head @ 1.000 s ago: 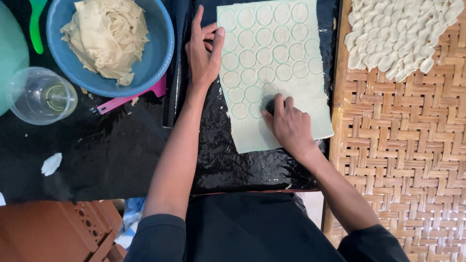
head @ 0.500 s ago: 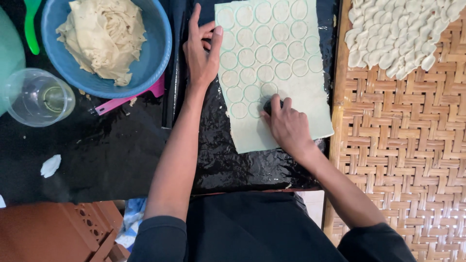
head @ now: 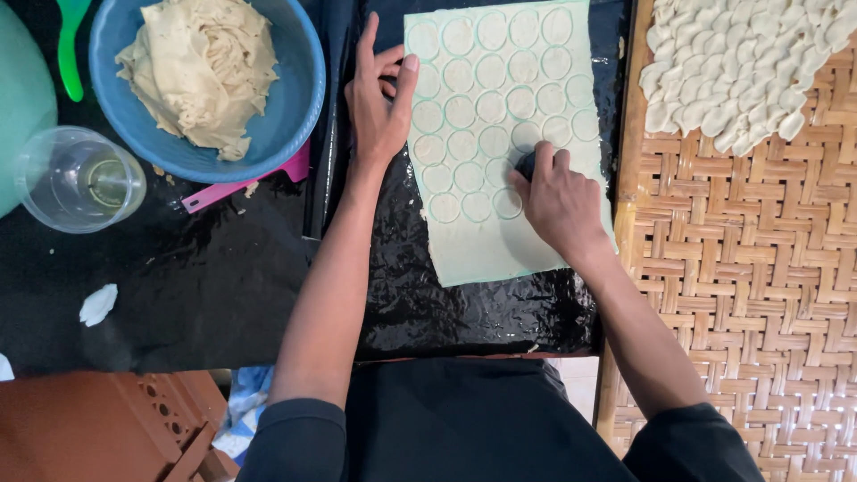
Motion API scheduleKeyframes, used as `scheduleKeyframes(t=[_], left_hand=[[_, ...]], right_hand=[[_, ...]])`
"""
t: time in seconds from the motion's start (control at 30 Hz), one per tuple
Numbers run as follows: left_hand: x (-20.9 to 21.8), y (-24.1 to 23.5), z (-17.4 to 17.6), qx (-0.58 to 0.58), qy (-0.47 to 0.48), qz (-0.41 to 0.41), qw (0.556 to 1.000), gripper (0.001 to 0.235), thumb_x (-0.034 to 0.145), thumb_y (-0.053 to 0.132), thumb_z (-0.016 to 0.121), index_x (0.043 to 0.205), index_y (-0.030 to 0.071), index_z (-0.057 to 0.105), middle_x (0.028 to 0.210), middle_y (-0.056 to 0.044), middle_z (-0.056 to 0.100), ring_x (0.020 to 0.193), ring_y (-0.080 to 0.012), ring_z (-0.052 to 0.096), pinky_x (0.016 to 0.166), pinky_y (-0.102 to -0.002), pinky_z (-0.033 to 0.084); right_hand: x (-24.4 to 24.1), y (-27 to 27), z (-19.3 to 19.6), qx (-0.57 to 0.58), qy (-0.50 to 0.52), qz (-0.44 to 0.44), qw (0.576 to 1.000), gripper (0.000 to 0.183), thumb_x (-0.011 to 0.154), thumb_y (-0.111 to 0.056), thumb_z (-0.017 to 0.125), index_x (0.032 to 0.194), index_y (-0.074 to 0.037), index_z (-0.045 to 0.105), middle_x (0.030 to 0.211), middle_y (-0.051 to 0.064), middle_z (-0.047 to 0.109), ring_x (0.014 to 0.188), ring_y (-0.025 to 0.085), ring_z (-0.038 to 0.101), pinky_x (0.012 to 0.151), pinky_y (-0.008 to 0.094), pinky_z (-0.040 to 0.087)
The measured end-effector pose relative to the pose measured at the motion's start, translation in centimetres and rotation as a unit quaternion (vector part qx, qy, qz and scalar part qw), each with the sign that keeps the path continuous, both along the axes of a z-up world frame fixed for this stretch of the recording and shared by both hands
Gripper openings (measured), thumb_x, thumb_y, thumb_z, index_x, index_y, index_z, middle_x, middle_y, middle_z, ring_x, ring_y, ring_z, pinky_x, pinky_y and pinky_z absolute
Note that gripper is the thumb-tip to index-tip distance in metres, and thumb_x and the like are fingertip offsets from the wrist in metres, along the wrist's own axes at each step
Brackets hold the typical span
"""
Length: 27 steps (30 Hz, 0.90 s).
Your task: The person uses a circular cutter to cut multiple round pieces from a flattened sheet of dough on a black surface. They then use a pink spatula to lift and transfer the cut dough circles onto a woven tray.
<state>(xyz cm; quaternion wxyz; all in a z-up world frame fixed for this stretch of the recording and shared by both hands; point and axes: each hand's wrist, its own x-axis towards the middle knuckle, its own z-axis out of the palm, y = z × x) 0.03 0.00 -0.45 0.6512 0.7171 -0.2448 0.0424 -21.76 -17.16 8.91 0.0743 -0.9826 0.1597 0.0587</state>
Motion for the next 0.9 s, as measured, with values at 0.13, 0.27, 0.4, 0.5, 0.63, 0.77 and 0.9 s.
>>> scheduleKeyframes(t=[0.13, 0.27, 0.4, 0.5, 0.63, 0.77, 0.9], left_hand=[[-0.1, -0.2, 0.1, -0.001, -0.004, -0.007, 1.0, 0.066, 0.109, 0.032, 0.069, 0.161, 0.007, 0.036, 0.12, -0.01, 0.08, 0.094, -0.0145, 0.074, 0.075, -0.026, 0.053], [0.0, 0.0, 0.6, 0.005, -0.004, -0.008, 1.0, 0.066, 0.11, 0.031, 0.068, 0.161, 0.006, 0.035, 0.122, -0.011, 0.079, 0.095, -0.015, 0.074, 0.077, -0.026, 0.052], [-0.2, -0.1, 0.8, 0.005, 0.009, -0.01, 1.0, 0.065, 0.109, 0.031, 0.068, 0.16, 0.005, 0.037, 0.12, -0.012, 0.08, 0.095, -0.0153, 0.073, 0.076, -0.027, 0.052], [-0.1, 0.1, 0.8, 0.004, 0.013, -0.007, 1.0, 0.066, 0.109, 0.03, 0.068, 0.16, 0.004, 0.036, 0.12, -0.011, 0.079, 0.095, -0.0146, 0.074, 0.075, -0.026, 0.052], [-0.3, 0.0, 1.2, -0.007, 0.016, -0.02, 1.0, 0.066, 0.108, 0.029, 0.068, 0.159, 0.003, 0.036, 0.118, -0.011, 0.079, 0.093, -0.0144, 0.073, 0.074, -0.026, 0.053], [-0.2, -0.2, 0.9, -0.001, 0.023, -0.007, 1.0, 0.066, 0.107, 0.029, 0.069, 0.159, 0.002, 0.037, 0.117, -0.011, 0.08, 0.093, -0.0147, 0.073, 0.074, -0.026, 0.052], [-0.2, 0.0, 0.9, -0.011, 0.018, -0.012, 1.0, 0.066, 0.107, 0.029, 0.068, 0.158, 0.003, 0.037, 0.118, -0.011, 0.079, 0.091, -0.014, 0.073, 0.073, -0.026, 0.052]], right_hand=[[0.1, 0.3, -0.8, -0.076, 0.019, -0.038, 0.996, 0.052, 0.108, -0.047, 0.055, 0.124, 0.002, 0.047, 0.089, 0.023, 0.062, 0.06, 0.04, 0.068, 0.047, 0.05, 0.051], [0.1, -0.6, 0.1, -0.056, -0.002, 0.027, 0.998, 0.048, 0.107, -0.045, 0.054, 0.122, 0.001, 0.048, 0.088, 0.022, 0.062, 0.057, 0.037, 0.067, 0.046, 0.048, 0.05], [-0.3, -0.2, -1.0, -0.073, 0.009, 0.008, 0.997, 0.046, 0.108, -0.046, 0.053, 0.118, -0.001, 0.049, 0.088, 0.021, 0.062, 0.059, 0.037, 0.068, 0.047, 0.048, 0.051], [-0.1, -0.1, -1.2, -0.088, -0.011, -0.006, 0.996, 0.049, 0.106, -0.045, 0.053, 0.121, 0.001, 0.048, 0.087, 0.022, 0.062, 0.056, 0.036, 0.068, 0.046, 0.046, 0.051], [-0.3, -0.6, -0.6, -0.06, 0.034, 0.045, 0.997, 0.047, 0.107, -0.047, 0.052, 0.118, -0.002, 0.048, 0.087, 0.021, 0.063, 0.057, 0.037, 0.068, 0.046, 0.048, 0.051], [-0.3, -0.3, -1.5, -0.088, 0.011, -0.006, 0.996, 0.049, 0.106, -0.047, 0.052, 0.121, 0.0, 0.047, 0.088, 0.021, 0.063, 0.058, 0.037, 0.069, 0.048, 0.048, 0.052], [-0.6, -1.3, 0.4, -0.006, 0.056, -0.003, 0.998, 0.052, 0.108, -0.048, 0.049, 0.124, 0.001, 0.043, 0.093, 0.027, 0.064, 0.067, 0.046, 0.069, 0.055, 0.054, 0.053]])
